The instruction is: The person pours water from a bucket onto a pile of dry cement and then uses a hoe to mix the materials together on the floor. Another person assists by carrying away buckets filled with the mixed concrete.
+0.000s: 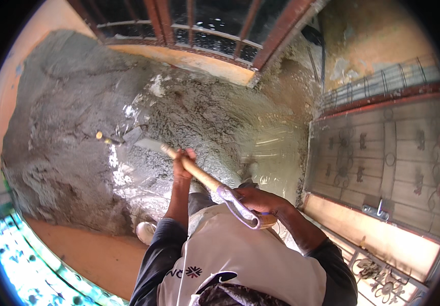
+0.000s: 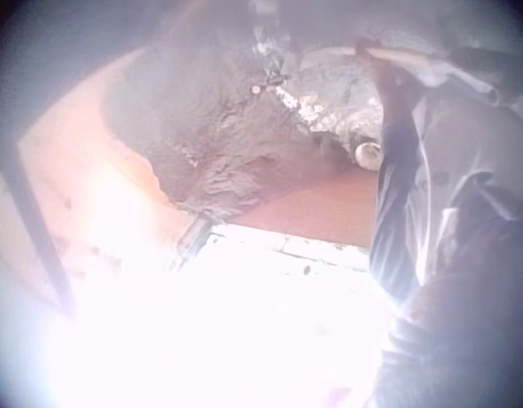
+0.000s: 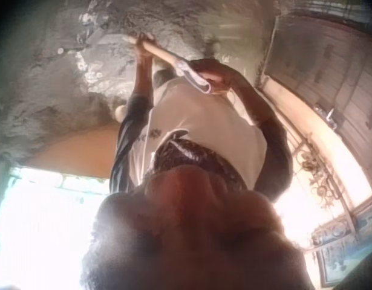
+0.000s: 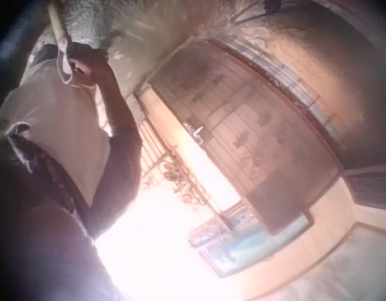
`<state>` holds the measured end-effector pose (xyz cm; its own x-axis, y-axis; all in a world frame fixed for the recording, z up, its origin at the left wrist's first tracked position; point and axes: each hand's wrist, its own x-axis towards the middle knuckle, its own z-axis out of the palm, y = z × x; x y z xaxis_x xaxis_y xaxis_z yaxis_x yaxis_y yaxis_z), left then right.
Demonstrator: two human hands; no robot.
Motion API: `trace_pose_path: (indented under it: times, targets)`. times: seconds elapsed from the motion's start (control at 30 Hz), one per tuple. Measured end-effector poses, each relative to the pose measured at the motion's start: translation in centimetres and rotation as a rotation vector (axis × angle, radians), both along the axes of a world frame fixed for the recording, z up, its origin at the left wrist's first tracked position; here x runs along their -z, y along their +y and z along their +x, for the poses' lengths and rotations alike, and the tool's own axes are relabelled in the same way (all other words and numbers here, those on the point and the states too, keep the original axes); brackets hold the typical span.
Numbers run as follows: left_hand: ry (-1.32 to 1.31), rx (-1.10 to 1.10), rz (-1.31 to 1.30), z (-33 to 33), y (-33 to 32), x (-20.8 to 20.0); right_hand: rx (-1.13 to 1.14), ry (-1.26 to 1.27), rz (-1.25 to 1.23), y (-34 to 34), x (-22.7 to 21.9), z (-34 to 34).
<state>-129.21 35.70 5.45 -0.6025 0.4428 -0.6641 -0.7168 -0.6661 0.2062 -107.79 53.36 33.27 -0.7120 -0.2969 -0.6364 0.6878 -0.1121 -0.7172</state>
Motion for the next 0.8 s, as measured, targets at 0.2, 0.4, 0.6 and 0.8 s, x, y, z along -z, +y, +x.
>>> trace_pose_path:
  times: [0.2, 0.4, 0.6, 0.8]
  targets:
    - [-0.107, 0.009, -0.259, 1.5, 1.4, 0.3, 0.072, 0.599, 0.023, 11.3, 5.4, 5.4]
    - [-0.239, -0.160, -0.627, 6.2, 8.7, 2.6, 0.335, 0.255, -0.096, 24.2, 5.2, 12.5]
    - [-0.228, -0.088, -0.930, 10.9, 19.5, 5.6, 0.712, -0.035, 0.238, 31.7, 4.2, 15.7]
    - [-0.266, 0.013, -1.093, 13.7, 34.0, 4.8, 1.104, -0.183, 0.195, 38.3, 5.5, 18.4]
